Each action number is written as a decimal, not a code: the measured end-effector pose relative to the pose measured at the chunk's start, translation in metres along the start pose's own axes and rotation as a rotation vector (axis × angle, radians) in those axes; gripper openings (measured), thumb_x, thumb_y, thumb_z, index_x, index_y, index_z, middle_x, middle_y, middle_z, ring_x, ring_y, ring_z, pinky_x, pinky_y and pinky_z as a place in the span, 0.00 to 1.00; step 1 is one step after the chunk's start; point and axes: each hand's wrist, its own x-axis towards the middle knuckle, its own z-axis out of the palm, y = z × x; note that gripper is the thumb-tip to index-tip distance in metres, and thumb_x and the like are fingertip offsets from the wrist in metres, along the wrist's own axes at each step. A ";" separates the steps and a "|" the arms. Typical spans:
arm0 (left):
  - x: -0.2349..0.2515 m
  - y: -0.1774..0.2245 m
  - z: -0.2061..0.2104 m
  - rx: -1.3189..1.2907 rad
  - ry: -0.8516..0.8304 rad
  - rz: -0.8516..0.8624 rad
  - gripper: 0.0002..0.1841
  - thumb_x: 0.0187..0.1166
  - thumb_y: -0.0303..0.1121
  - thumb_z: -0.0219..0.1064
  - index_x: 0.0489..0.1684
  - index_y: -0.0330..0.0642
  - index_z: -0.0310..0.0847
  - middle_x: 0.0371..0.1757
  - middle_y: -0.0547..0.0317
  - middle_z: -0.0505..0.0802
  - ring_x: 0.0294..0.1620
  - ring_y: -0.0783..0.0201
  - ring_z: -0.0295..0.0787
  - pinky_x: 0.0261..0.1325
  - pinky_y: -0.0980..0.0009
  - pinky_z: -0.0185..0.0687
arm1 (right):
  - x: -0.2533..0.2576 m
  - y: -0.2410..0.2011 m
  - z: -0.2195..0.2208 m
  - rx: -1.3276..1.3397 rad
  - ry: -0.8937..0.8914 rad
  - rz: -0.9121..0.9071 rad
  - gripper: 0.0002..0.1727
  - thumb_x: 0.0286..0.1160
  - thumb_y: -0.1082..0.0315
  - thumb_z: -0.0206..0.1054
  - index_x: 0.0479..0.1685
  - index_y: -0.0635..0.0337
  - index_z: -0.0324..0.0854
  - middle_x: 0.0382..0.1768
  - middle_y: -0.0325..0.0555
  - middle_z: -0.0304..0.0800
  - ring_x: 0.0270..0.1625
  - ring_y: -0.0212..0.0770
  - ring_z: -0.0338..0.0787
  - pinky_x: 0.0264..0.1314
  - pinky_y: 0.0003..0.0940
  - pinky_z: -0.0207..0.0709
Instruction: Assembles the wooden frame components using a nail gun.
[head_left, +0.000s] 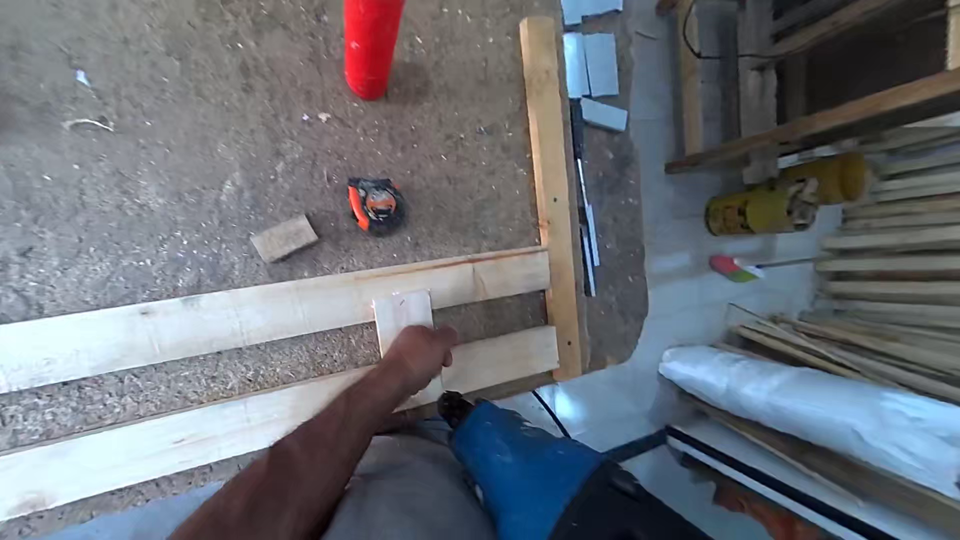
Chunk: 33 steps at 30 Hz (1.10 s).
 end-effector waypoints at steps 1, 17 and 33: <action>-0.001 0.001 0.000 -0.082 -0.004 -0.015 0.31 0.94 0.58 0.41 0.32 0.43 0.77 0.14 0.67 0.67 0.11 0.71 0.57 0.18 0.74 0.57 | 0.003 -0.001 0.005 -0.080 -0.015 0.025 0.14 0.79 0.75 0.61 0.53 0.81 0.82 0.43 0.54 0.89 0.45 0.28 0.86 0.58 0.26 0.79; 0.002 -0.003 0.003 -0.104 0.030 0.007 0.30 0.94 0.57 0.42 0.25 0.45 0.72 0.11 0.65 0.64 0.08 0.70 0.53 0.15 0.75 0.51 | 0.032 -0.003 0.034 -0.416 -0.153 -0.025 0.28 0.76 0.62 0.67 0.72 0.72 0.80 0.57 0.68 0.91 0.61 0.65 0.91 0.67 0.63 0.78; -0.063 -0.177 -0.118 0.621 1.240 0.680 0.31 0.83 0.55 0.60 0.69 0.35 0.82 0.80 0.38 0.80 0.86 0.36 0.68 0.86 0.36 0.60 | 0.018 0.021 0.030 -0.205 -0.022 -0.267 0.19 0.73 0.62 0.73 0.53 0.69 0.86 0.45 0.55 0.94 0.50 0.43 0.94 0.60 0.44 0.86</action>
